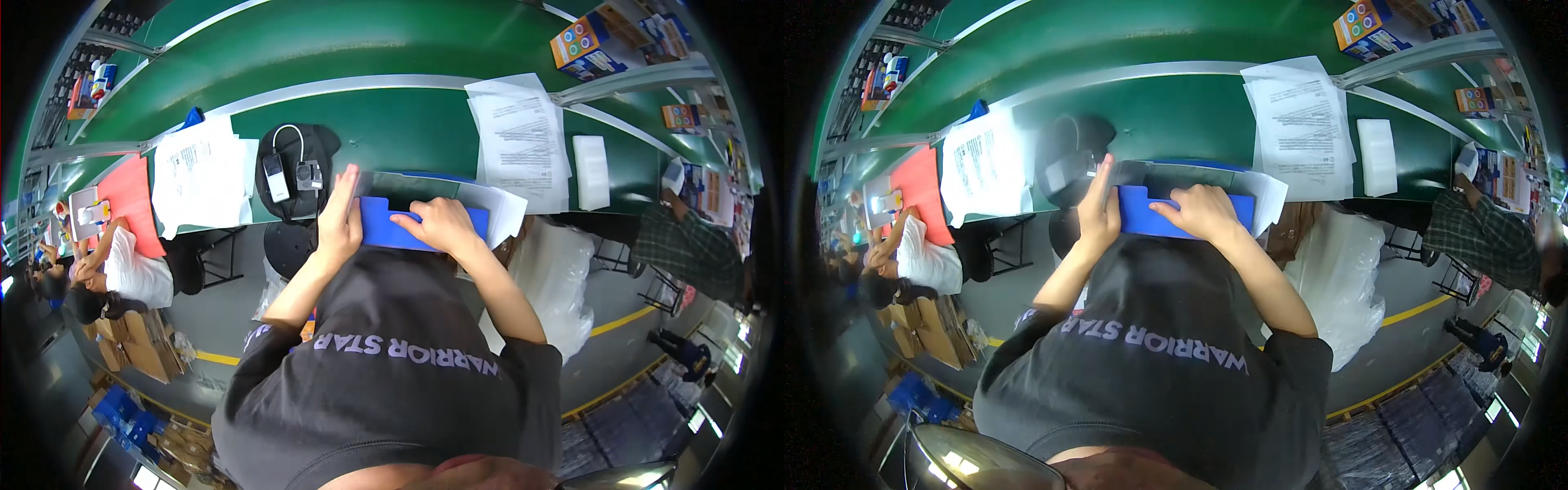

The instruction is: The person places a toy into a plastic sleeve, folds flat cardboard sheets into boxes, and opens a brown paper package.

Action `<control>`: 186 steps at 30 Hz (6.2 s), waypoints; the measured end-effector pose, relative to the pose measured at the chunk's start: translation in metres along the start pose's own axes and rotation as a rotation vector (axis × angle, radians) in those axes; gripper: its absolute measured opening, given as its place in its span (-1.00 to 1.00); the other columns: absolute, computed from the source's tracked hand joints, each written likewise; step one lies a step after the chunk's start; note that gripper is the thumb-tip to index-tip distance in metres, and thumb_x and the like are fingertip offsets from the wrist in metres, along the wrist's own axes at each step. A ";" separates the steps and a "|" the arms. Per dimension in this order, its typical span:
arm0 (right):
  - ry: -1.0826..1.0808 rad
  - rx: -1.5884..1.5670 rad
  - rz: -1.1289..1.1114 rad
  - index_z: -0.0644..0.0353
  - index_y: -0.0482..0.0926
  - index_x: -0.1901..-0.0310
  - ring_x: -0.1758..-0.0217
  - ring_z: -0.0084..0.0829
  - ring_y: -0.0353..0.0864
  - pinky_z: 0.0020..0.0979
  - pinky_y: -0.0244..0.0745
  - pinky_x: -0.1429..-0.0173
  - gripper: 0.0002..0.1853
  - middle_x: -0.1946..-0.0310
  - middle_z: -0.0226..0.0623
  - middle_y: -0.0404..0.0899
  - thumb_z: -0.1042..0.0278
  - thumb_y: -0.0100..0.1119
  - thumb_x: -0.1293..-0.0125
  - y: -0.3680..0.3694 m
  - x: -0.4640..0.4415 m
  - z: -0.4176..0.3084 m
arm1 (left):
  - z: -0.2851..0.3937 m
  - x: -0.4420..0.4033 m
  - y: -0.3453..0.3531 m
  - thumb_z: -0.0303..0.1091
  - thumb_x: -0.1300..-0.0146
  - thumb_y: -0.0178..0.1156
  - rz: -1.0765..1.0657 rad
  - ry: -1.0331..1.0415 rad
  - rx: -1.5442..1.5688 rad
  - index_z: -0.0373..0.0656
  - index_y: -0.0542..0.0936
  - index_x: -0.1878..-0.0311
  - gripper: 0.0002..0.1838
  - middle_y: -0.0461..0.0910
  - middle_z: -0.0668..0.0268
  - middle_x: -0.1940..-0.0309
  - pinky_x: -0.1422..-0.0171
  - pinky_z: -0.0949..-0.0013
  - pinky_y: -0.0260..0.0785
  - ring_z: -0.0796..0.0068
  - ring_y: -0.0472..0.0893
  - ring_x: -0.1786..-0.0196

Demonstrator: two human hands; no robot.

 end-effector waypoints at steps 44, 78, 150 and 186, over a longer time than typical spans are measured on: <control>0.393 -0.031 0.211 0.14 0.62 0.69 0.57 -0.09 0.60 -0.17 0.48 0.48 -0.51 0.70 -0.08 0.53 -0.14 0.24 -0.12 -0.006 0.029 0.060 | 0.032 -0.005 0.069 -0.63 -0.08 0.03 -0.352 0.211 0.061 -0.31 0.24 -0.35 -0.33 0.21 -0.08 -0.37 -0.50 -0.10 -0.09 -0.09 0.17 -0.44; 0.133 -0.879 0.436 0.26 0.24 -0.36 -0.48 -0.22 0.10 -0.29 0.04 -0.47 -0.46 -0.45 -0.11 0.05 0.36 0.04 -0.37 -0.016 0.027 0.123 | -0.076 -0.030 0.044 -0.39 -0.04 0.40 -0.203 -0.437 0.283 -0.17 0.25 -0.35 -0.21 0.30 0.03 -0.27 -0.40 0.26 0.16 0.18 0.30 -0.35; 0.029 -0.396 0.414 0.17 0.52 -0.06 0.04 -0.17 0.55 -0.26 0.44 -0.08 -0.54 -0.04 -0.19 0.51 0.31 0.35 -0.11 -0.003 -0.004 0.121 | -0.101 -0.024 0.054 -0.14 -0.11 0.32 -0.148 -0.324 -0.042 -0.18 0.56 0.00 -0.56 0.49 -0.03 -0.08 -0.25 0.16 0.32 -0.02 0.48 -0.17; 0.746 -1.785 0.995 0.40 0.52 0.12 0.02 -0.34 0.56 -0.34 0.34 -0.15 -0.52 0.12 -0.06 0.62 0.00 0.00 -0.43 0.094 0.069 0.189 | -0.169 0.078 0.067 -0.61 -0.26 0.06 0.149 -0.941 0.873 -0.31 0.30 -0.28 -0.51 0.50 0.31 0.08 -0.02 0.50 0.33 0.57 0.47 0.09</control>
Point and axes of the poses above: each hand's wrist, its own x-axis away from the middle knuckle, its own y-axis out of the palm, z = x × y, the point moved 8 cm from there along -x, towards the middle knuckle
